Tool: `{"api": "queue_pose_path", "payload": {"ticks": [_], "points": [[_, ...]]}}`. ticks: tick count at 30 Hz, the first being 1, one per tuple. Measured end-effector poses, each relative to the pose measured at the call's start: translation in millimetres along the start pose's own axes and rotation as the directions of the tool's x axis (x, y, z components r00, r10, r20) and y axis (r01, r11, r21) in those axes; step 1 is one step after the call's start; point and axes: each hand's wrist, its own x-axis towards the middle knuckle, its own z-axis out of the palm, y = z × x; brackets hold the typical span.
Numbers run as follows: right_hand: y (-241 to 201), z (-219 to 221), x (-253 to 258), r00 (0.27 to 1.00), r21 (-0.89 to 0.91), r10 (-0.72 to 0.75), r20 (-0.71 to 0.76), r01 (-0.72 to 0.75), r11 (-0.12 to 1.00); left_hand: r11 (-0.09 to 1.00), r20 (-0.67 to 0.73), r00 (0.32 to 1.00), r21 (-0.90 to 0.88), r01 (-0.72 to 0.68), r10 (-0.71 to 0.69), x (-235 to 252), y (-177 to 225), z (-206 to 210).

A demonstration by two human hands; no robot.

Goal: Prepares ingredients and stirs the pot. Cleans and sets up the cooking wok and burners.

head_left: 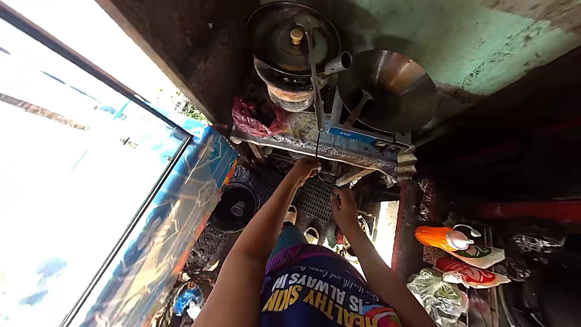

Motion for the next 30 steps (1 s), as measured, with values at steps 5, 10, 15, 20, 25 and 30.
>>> {"api": "queue_pose_path", "payload": {"ticks": [5, 10, 15, 20, 25, 30], "points": [[-11.2, 13.9, -2.6, 0.992, 0.12, -0.014, 0.122, -0.001, 0.993, 0.984, 0.004, 0.997, -0.157, -0.08, 0.082, -63.2, -41.7, 24.8], [-18.6, 24.6, -36.8, 0.982, 0.385, -0.051, 0.18, -0.022, 0.923, 0.983, -0.014, 0.998, -0.171, -0.061, 0.06, -108.4, -54.4, 29.2], [-27.9, 37.5, -52.1, 0.982, 0.713, 0.15, 0.118, -0.188, 0.676, 0.982, 0.068, 0.991, -0.156, -0.103, 0.115, -121.6, -59.1, 26.5], [-46.1, 59.6, -65.0, 0.913, 0.847, 0.408, -0.018, -0.203, 0.492, 0.955, 0.33, 0.923, 0.144, -0.258, 0.199, -138.8, -64.9, -4.3], [-66.8, 85.0, -79.8, 0.904, 0.875, 0.421, 0.073, -0.261, 0.408, 0.976, 0.352, 0.936, 0.192, -0.102, 0.029, -161.5, -106.0, -71.7], [-96.6, 90.4, -87.9, 0.956, 0.702, 0.264, -0.131, -0.099, 0.705, 0.964, 0.272, 0.956, 0.263, 0.038, -0.112, -181.1, -171.6, -128.5]]}}
